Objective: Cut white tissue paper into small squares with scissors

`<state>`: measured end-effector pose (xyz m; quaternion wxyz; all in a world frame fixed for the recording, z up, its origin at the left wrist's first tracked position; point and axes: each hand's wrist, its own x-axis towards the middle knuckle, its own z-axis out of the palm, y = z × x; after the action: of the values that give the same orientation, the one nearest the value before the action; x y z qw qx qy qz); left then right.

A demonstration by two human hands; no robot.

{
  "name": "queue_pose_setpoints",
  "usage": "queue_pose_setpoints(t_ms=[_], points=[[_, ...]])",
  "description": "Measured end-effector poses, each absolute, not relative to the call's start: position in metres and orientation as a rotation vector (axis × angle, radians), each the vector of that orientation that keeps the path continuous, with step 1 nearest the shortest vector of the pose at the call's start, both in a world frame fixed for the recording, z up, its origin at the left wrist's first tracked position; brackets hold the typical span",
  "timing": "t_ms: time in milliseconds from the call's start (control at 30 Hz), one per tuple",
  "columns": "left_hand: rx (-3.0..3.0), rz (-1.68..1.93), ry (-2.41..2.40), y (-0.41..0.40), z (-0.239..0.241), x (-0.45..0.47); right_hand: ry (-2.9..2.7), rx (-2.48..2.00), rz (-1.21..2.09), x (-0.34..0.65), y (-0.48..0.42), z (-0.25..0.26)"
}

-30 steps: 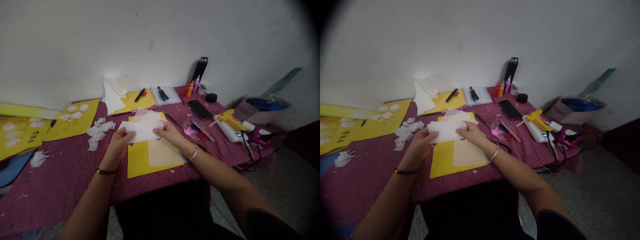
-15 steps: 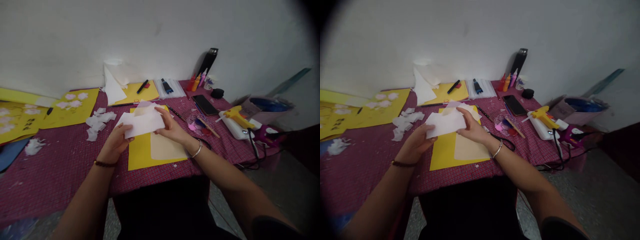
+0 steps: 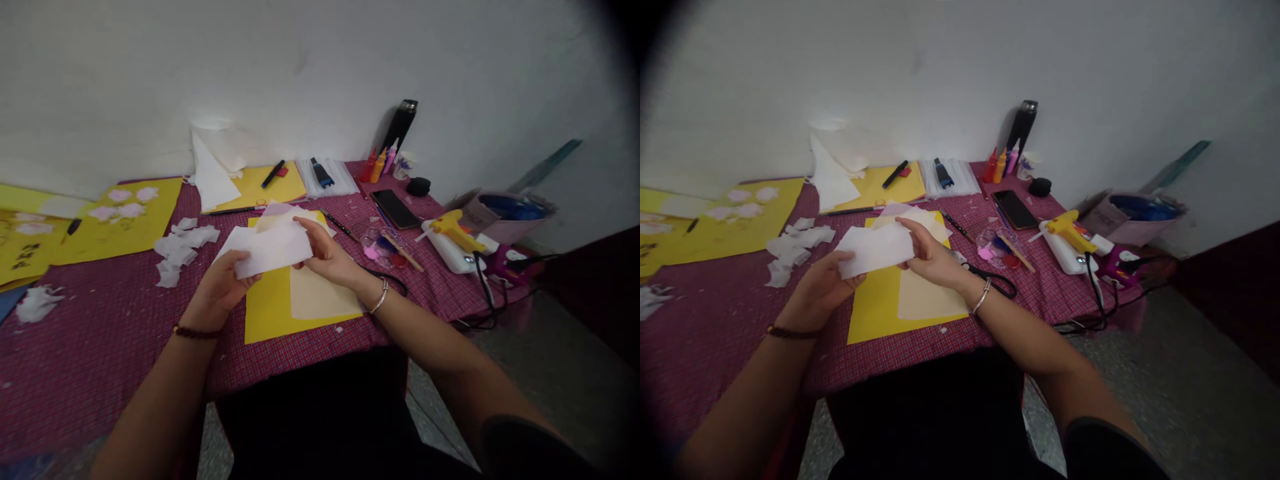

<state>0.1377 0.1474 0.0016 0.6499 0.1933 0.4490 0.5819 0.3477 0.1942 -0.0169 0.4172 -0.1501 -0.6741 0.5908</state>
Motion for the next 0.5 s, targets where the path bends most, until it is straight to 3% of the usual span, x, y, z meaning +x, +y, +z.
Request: queue_pose_setpoints(t_ms=[500], points=[[0.435,1.259,1.061,0.1479,0.0002,0.1368,-1.608,-0.439,1.596,0.347,0.1896,-0.0113]])
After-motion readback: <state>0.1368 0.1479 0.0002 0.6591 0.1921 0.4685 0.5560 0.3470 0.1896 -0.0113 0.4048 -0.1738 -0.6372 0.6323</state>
